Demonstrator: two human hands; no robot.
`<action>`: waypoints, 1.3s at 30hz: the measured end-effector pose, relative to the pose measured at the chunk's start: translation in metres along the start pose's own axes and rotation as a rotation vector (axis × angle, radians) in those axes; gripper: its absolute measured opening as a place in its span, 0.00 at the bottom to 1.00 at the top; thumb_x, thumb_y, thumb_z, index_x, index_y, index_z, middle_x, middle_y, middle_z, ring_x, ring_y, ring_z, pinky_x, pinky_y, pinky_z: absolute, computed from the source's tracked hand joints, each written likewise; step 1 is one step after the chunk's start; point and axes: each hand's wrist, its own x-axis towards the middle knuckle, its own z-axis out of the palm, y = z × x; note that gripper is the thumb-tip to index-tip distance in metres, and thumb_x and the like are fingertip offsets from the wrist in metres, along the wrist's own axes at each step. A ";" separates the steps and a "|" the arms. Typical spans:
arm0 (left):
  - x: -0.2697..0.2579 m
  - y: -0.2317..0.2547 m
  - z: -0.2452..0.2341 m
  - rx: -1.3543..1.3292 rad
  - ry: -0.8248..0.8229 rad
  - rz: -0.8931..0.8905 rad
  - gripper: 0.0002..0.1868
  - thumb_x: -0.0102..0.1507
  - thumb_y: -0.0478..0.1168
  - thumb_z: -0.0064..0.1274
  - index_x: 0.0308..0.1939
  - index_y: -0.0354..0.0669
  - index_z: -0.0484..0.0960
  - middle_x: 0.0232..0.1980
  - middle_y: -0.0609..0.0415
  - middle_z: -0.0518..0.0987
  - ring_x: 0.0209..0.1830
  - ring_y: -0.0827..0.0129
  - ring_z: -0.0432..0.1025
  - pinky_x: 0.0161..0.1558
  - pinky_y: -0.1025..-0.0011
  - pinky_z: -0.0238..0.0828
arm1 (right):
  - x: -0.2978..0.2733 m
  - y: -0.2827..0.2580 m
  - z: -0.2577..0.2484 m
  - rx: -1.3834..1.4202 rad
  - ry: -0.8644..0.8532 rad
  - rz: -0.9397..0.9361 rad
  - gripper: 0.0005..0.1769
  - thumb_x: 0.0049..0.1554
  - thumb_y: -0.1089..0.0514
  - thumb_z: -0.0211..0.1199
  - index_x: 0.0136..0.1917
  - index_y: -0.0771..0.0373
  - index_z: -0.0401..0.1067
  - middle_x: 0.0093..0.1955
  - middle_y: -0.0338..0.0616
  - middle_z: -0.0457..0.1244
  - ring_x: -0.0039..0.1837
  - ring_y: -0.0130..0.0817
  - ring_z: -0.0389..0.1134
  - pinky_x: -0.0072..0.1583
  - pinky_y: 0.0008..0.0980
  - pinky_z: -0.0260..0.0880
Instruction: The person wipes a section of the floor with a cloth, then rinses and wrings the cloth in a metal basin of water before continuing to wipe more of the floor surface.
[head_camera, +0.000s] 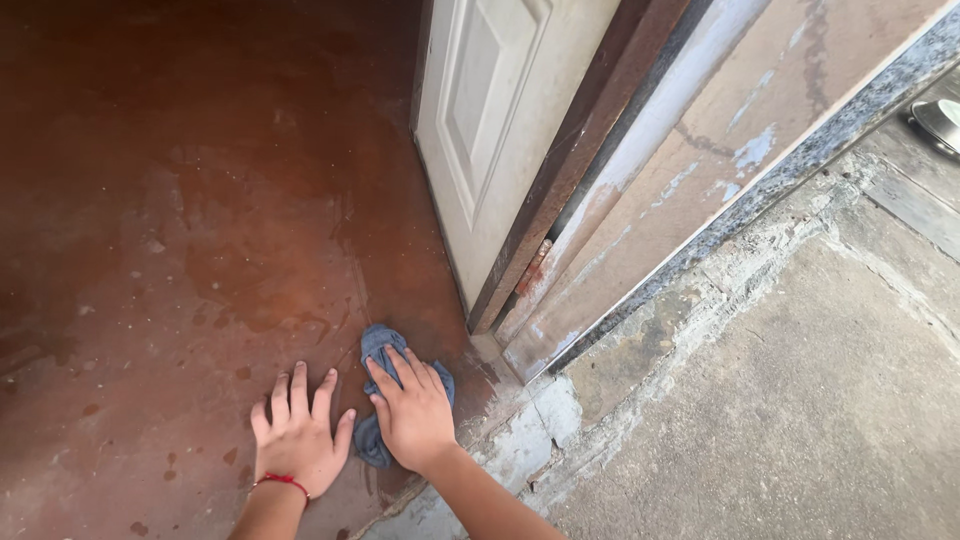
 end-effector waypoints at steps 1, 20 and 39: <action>0.000 -0.003 -0.005 -0.040 0.020 0.034 0.37 0.59 0.63 0.44 0.71 0.58 0.67 0.75 0.46 0.61 0.74 0.54 0.54 0.68 0.47 0.49 | 0.002 0.001 0.001 -0.003 -0.011 0.012 0.27 0.62 0.55 0.57 0.73 0.58 0.66 0.77 0.57 0.56 0.77 0.59 0.54 0.73 0.55 0.52; 0.073 -0.044 0.016 -0.167 0.170 -0.073 0.35 0.59 0.58 0.49 0.67 0.46 0.71 0.75 0.44 0.65 0.76 0.50 0.57 0.71 0.46 0.49 | 0.215 0.120 0.110 -0.198 0.051 0.247 0.28 0.62 0.51 0.53 0.75 0.59 0.64 0.79 0.59 0.53 0.79 0.57 0.51 0.76 0.49 0.48; 0.072 -0.051 -0.001 -0.372 0.118 -0.147 0.61 0.53 0.58 0.59 0.76 0.24 0.46 0.81 0.24 0.39 0.67 0.29 0.57 0.68 0.45 0.54 | 0.195 0.048 0.112 0.103 -0.183 -0.292 0.20 0.64 0.50 0.55 0.69 0.41 0.73 0.75 0.37 0.62 0.79 0.39 0.57 0.77 0.45 0.55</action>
